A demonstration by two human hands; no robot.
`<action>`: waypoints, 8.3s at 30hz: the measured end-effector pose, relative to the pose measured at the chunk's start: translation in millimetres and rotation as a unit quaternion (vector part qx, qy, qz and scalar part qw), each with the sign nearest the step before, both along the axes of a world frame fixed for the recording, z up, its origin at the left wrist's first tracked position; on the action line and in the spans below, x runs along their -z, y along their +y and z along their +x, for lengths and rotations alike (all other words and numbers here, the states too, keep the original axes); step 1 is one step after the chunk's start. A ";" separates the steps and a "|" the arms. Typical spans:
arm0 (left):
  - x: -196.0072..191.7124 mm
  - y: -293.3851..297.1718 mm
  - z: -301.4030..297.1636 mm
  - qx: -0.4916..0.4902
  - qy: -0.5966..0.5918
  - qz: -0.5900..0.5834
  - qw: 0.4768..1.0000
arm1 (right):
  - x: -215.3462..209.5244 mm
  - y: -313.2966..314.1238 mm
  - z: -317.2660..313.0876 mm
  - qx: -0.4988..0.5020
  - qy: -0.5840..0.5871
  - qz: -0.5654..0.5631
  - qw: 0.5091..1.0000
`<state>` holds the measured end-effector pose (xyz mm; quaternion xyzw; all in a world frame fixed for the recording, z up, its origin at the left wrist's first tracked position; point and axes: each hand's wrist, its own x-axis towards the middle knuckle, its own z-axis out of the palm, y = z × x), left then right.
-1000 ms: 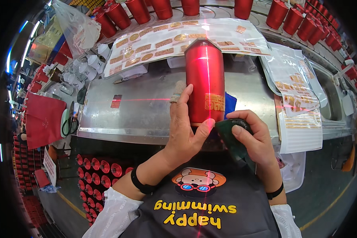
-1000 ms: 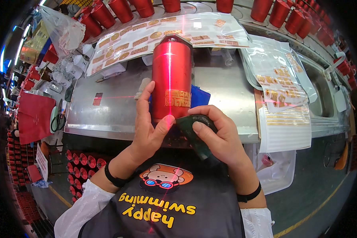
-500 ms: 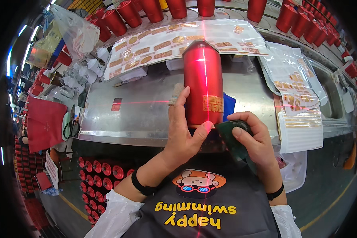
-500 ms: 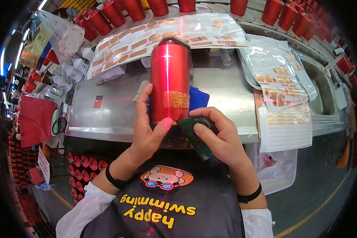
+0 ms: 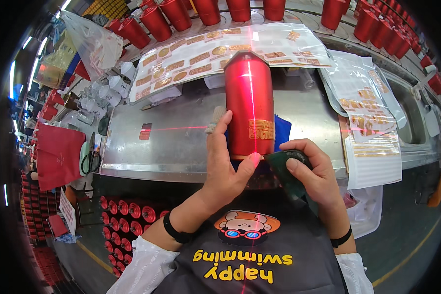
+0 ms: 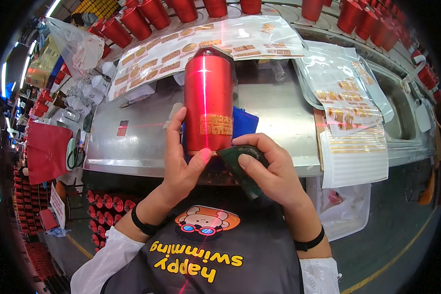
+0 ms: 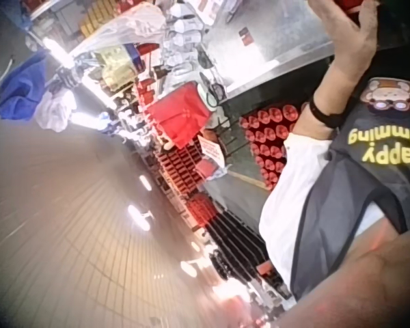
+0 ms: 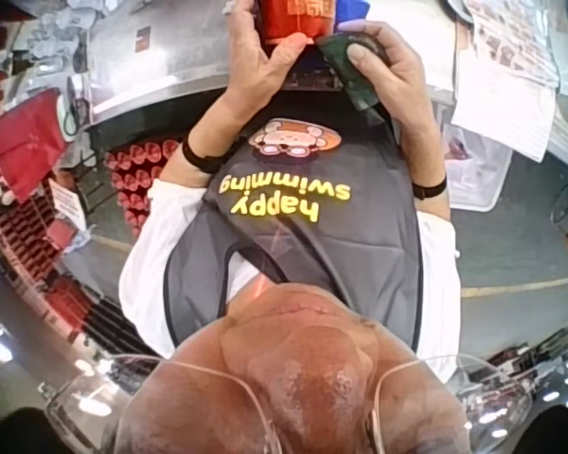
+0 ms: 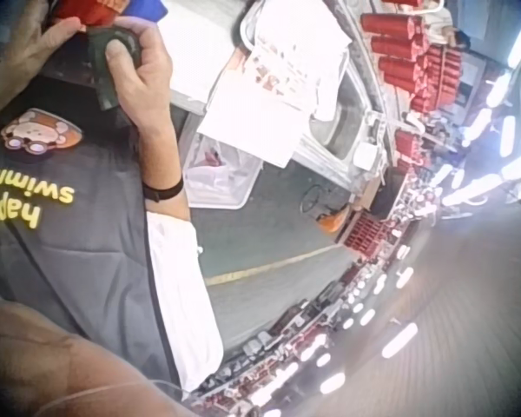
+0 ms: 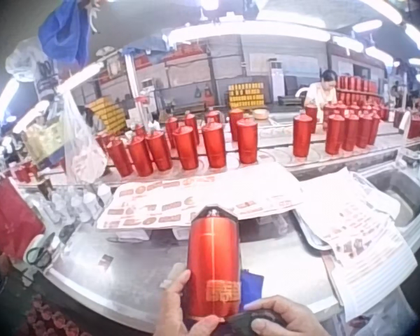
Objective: The person is applying labels and decorative gold seals to red metal containers on a production line, using a sponge to smooth the surfaces.
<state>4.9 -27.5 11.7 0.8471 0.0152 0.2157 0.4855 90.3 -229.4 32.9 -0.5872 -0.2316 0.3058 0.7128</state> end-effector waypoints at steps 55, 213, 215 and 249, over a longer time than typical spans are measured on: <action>8.7 30.6 -26.4 -0.017 -0.243 0.333 0.911 | -19.8 16.2 -2.0 0.081 -0.510 -0.047 0.855; -86.3 50.6 67.7 0.062 -0.018 0.200 0.978 | -106.9 -98.3 245.6 -0.010 -0.636 -0.389 0.666; -108.7 40.5 106.1 0.095 -0.049 0.261 0.959 | -129.4 -66.5 214.0 -0.051 -0.615 -0.324 0.717; -105.2 21.1 106.7 0.082 0.049 0.009 0.995 | -5.3 -218.4 328.4 0.237 -0.357 -0.764 0.483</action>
